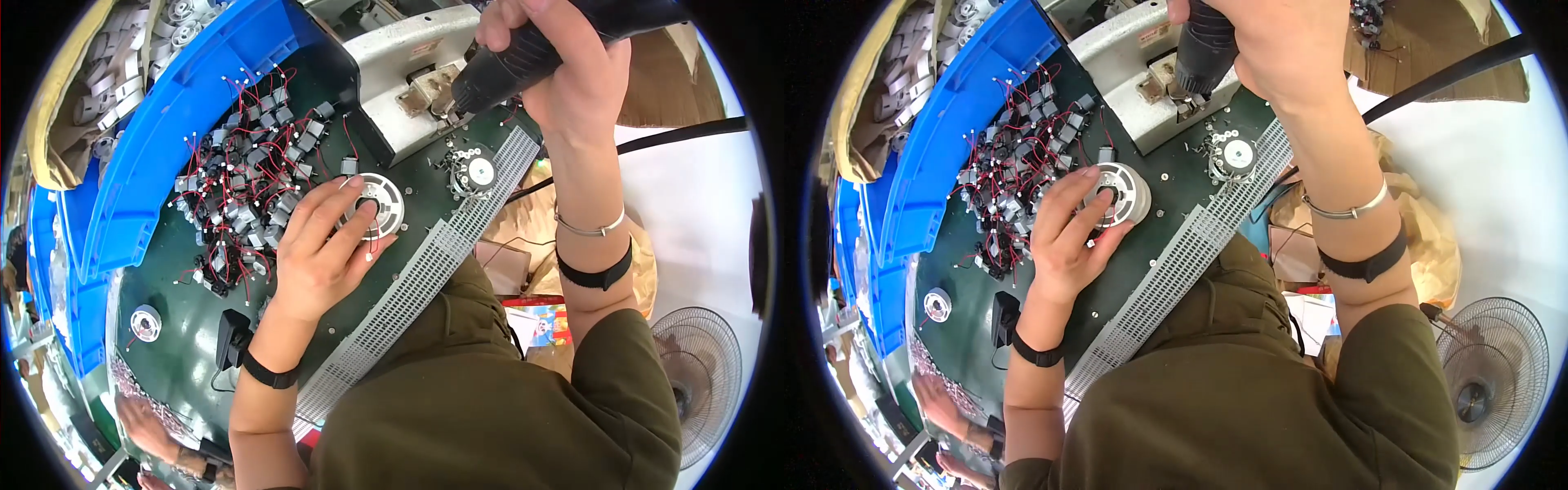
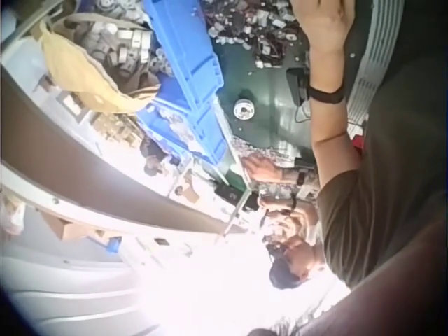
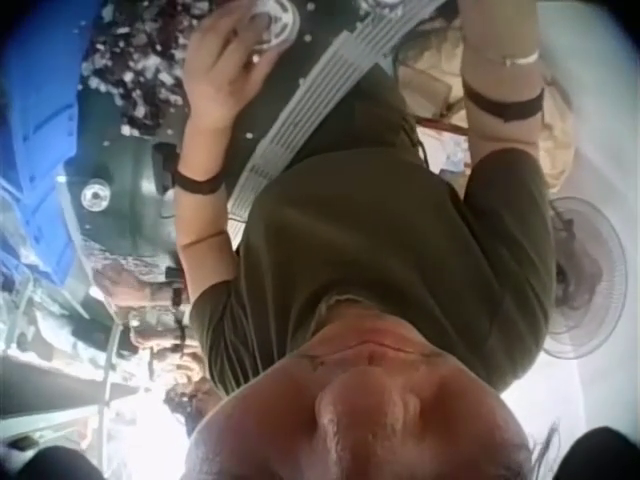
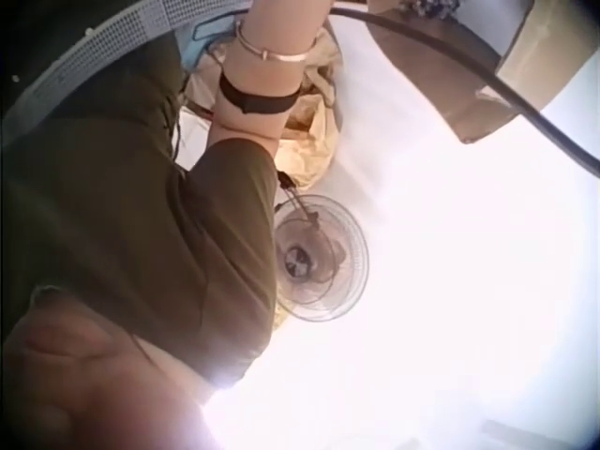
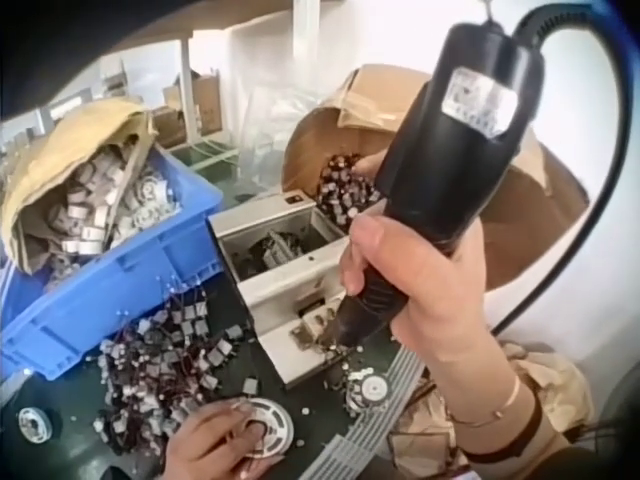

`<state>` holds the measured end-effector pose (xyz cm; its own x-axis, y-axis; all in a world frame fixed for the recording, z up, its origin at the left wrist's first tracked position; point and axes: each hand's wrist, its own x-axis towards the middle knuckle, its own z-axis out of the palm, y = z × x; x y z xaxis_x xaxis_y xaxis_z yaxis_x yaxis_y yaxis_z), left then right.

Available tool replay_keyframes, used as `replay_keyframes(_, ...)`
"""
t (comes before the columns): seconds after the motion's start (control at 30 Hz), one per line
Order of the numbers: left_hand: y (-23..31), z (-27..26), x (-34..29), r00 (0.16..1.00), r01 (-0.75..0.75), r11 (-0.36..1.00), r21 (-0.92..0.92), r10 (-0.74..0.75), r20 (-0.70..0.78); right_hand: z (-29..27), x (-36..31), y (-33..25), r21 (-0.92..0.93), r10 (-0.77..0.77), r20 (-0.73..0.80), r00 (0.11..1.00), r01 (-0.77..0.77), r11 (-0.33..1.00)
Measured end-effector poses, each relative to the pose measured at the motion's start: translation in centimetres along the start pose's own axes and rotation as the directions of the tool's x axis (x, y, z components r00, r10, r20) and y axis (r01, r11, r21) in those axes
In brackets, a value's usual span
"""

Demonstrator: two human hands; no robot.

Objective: The person picks up a motor and a plastic housing, fits the motor into the housing, and drives screws into the assembly with a power screwdriver. They repeat this process multiple times, setting each completed unit aside before starting the next.

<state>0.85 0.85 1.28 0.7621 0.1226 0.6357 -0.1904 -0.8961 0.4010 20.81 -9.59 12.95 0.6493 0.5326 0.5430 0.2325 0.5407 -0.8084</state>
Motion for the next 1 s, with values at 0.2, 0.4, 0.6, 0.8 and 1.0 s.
replay_keyframes(0.2, 0.0, 0.1, -0.1, 1.0, -0.007, 1.0, 0.022, 0.007, -0.027, -0.2, 0.0, 0.9, 0.025, 0.023, -0.022, 0.999, -0.022, 0.999)
replay_keyframes(0.4, -0.1, 0.1, -0.1, 1.0, -0.004, 1.0, 0.021, 0.005, -0.029, 0.1, -0.3, 1.0, 0.005, 0.022, -0.054, 0.998, -0.022, 1.0)
replay_keyframes(0.6, 0.0, 0.1, -0.2, 1.0, 0.005, 1.0, -0.004, -0.005, -0.016, 0.0, -0.6, 1.1, -0.012, -0.025, -0.058, 0.998, 0.025, 1.0)
replay_keyframes(0.8, -0.2, 0.2, -0.2, 0.999, 0.001, 1.0, 0.013, -0.001, -0.041, -0.1, -0.4, 1.3, -0.006, -0.045, -0.034, 0.998, 0.045, 0.999)
replay_keyframes(1.0, -0.1, 0.4, -0.1, 0.999, 0.002, 1.0, 0.002, -0.002, -0.047, -0.2, 0.5, 4.1, 0.881, -0.271, 0.076, 0.96, 0.063, 0.469)
